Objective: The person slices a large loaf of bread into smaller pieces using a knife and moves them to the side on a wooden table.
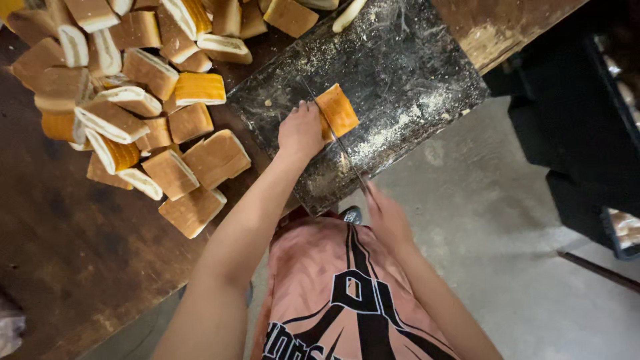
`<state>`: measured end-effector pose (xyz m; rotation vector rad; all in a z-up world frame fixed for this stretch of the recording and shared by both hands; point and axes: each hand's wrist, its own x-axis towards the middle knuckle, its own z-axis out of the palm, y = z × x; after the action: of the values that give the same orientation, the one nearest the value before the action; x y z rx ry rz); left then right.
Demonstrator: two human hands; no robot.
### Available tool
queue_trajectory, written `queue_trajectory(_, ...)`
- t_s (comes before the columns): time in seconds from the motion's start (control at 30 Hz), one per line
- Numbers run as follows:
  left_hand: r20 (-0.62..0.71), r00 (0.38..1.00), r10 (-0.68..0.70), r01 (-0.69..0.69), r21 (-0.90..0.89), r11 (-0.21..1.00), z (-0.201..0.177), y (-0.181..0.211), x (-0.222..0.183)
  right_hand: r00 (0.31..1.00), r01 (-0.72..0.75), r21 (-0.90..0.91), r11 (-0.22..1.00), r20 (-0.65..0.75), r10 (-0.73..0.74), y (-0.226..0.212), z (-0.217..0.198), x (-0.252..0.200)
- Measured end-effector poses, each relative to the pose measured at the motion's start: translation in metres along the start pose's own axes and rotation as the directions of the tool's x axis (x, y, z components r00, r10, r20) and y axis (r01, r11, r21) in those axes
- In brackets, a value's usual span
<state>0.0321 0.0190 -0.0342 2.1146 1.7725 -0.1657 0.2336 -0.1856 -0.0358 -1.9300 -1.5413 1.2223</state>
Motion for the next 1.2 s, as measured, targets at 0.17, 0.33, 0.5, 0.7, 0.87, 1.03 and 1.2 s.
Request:
queue_trajectory(0.17, -0.045, 0.999, 0.031, -0.029, 0.048, 0.998, 0.011, -0.007, 0.001, 0.998, -0.038, 0.047, 0.998, -0.038, 0.04, 0.042, -0.029, -0.106)
queue_trajectory(0.33, 0.049, 0.999, 0.016, -0.011, -0.097, 0.995, -0.013, -0.011, -0.013, 0.995, -0.1, 0.086, 0.991, 0.022, 0.098, 0.044, -0.054, -0.134)
queue_trajectory(0.5, -0.032, 0.995, 0.096, -0.1, -0.173, 0.98, -0.041, -0.05, -0.052, 0.942, -0.337, 0.176, 0.925, 0.062, 0.331, 0.013, -0.056, -0.126)
queue_trajectory(0.7, -0.188, 0.973, 0.134, -0.174, -0.212, 0.962, -0.029, -0.057, -0.075, 0.995, 0.091, 0.132, 0.987, -0.04, -0.087, -0.038, -0.027, -0.08)
queue_trajectory(0.87, -0.277, 0.951, 0.137, -0.202, -0.221, 0.954, -0.022, -0.044, -0.073, 0.999, 0.047, 0.138, 0.989, -0.027, -0.043, -0.058, -0.016, -0.065)
queue_trajectory(1.03, -0.242, 0.966, 0.096, -0.147, -0.203, 0.968, -0.029, -0.04, -0.072, 0.998, 0.066, 0.106, 0.992, 0.013, -0.068, -0.055, -0.01, -0.062)
queue_trajectory(1.2, -0.192, 0.978, 0.085, -0.122, -0.188, 0.975, -0.028, -0.041, -0.07, 0.998, 0.063, 0.026, 0.998, 0.003, -0.063, -0.053, -0.005, -0.058)
